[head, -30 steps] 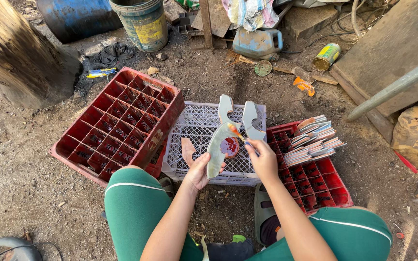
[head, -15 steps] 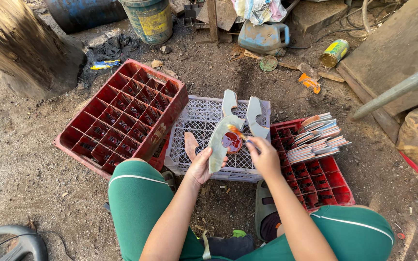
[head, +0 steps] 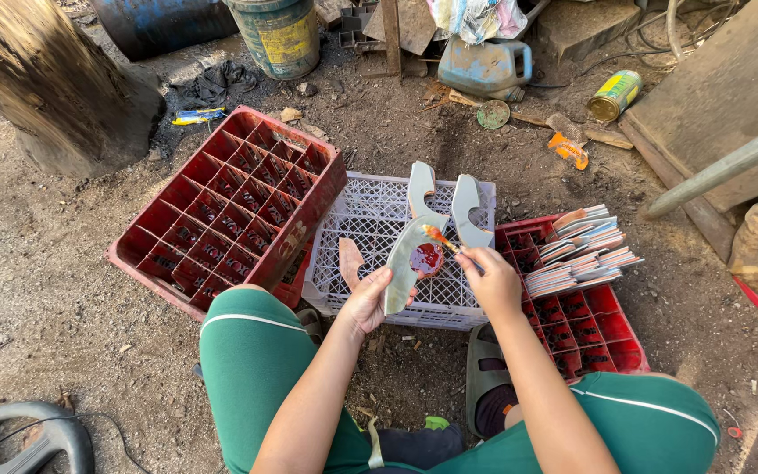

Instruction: The person sits on the ground and uses a paintbrush to apply orange paint to curved white plastic parts. They dip the brush into a small container of paint, coat each part, and place the painted parts into a red crate. The person repeats this process for multiple parts.

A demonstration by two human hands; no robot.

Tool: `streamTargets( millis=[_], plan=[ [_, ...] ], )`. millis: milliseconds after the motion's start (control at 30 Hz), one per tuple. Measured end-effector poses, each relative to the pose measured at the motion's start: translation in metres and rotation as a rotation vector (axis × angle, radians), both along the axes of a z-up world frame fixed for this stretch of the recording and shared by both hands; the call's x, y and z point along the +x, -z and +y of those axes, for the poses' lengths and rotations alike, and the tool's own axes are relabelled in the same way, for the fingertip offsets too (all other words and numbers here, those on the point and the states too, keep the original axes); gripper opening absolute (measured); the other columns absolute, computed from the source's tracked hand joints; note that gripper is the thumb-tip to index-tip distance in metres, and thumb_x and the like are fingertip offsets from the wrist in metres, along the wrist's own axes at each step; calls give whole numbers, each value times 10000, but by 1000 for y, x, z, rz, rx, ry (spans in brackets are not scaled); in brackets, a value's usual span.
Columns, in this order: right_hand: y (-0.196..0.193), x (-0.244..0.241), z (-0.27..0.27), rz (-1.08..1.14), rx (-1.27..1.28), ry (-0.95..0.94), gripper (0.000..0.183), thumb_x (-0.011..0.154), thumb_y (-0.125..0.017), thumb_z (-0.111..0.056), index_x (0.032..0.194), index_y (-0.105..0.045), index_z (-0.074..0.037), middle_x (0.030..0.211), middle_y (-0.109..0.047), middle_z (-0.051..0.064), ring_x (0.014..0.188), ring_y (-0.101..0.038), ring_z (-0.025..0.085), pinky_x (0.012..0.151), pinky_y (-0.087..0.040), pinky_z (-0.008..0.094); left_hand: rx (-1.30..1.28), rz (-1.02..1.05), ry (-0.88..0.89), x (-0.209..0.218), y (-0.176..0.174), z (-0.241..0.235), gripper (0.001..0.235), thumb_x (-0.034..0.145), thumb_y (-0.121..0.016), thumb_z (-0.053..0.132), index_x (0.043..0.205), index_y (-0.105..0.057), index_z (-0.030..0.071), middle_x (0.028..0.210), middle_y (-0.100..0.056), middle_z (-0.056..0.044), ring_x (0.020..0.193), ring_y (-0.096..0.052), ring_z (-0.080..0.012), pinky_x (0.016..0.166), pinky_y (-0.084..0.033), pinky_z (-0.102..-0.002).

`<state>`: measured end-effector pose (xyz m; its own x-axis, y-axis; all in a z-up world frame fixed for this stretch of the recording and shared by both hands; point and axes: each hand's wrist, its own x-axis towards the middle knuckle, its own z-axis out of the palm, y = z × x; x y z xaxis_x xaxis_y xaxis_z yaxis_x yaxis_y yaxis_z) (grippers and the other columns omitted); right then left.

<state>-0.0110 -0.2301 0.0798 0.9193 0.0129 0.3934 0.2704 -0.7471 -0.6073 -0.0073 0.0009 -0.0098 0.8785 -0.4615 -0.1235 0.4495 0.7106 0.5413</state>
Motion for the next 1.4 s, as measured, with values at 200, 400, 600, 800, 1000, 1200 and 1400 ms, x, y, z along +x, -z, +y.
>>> streamTargets(
  millis=[200, 400, 600, 800, 1000, 1200, 1400],
  plan=[
    [-3, -1, -5, 12, 19, -85, 177, 898, -767, -308, 996, -775, -160, 955, -753, 17, 791, -737, 233, 659, -573, 347, 37, 39, -40, 4, -3, 1, 588, 1014, -686, 354, 1370, -486, -69, 1228, -681, -222, 960, -735, -266, 828, -647, -383],
    [-5, -4, -2, 22, 17, -3, 171, 904, -768, -288, 996, -784, -145, 930, -748, 40, 781, -727, 237, 665, -563, 345, -24, -21, 16, 0, -6, -6, 628, 954, -691, 389, 1408, -482, 9, 1229, -688, -182, 939, -721, -219, 782, -642, -345],
    [13, 4, -15, -33, 97, 23, 200, 933, -757, -275, 1015, -753, -92, 978, -752, 78, 810, -725, 227, 684, -554, 332, -21, -6, 16, -1, -2, -4, 638, 966, -694, 364, 1416, -484, -36, 1244, -685, -211, 936, -724, -230, 788, -648, -355],
    [33, 20, -26, 360, 349, 224, 217, 979, -727, -292, 1084, -746, -103, 856, -750, 77, 760, -677, 160, 684, -520, 315, 14, 30, -49, 4, -4, -4, 648, 963, -680, 368, 1408, -460, -49, 1275, -670, -223, 944, -732, -251, 788, -654, -369],
    [37, 13, -24, 177, 303, 65, 224, 933, -759, -254, 1063, -758, -71, 879, -768, 45, 774, -702, 117, 695, -536, 285, -61, -11, -50, 5, 0, -1, 695, 965, -678, 388, 1472, -447, -27, 1296, -663, -230, 944, -734, -255, 777, -650, -351],
    [34, 17, -28, 147, 348, 100, 207, 934, -763, -246, 1071, -752, -90, 914, -773, 64, 834, -728, 152, 744, -550, 292, -38, 10, -40, 4, 1, 0, 691, 968, -691, 371, 1457, -446, -52, 1300, -666, -236, 936, -735, -252, 770, -649, -355],
    [48, 23, -44, 224, 137, 138, 257, 913, -764, -264, 1108, -751, -98, 968, -749, 99, 898, -733, 245, 784, -550, 364, 7, -68, 18, -3, -50, 14, 664, 956, -732, 371, 1433, -520, -40, 1284, -687, -202, 956, -732, -235, 819, -630, -358]
  ],
)
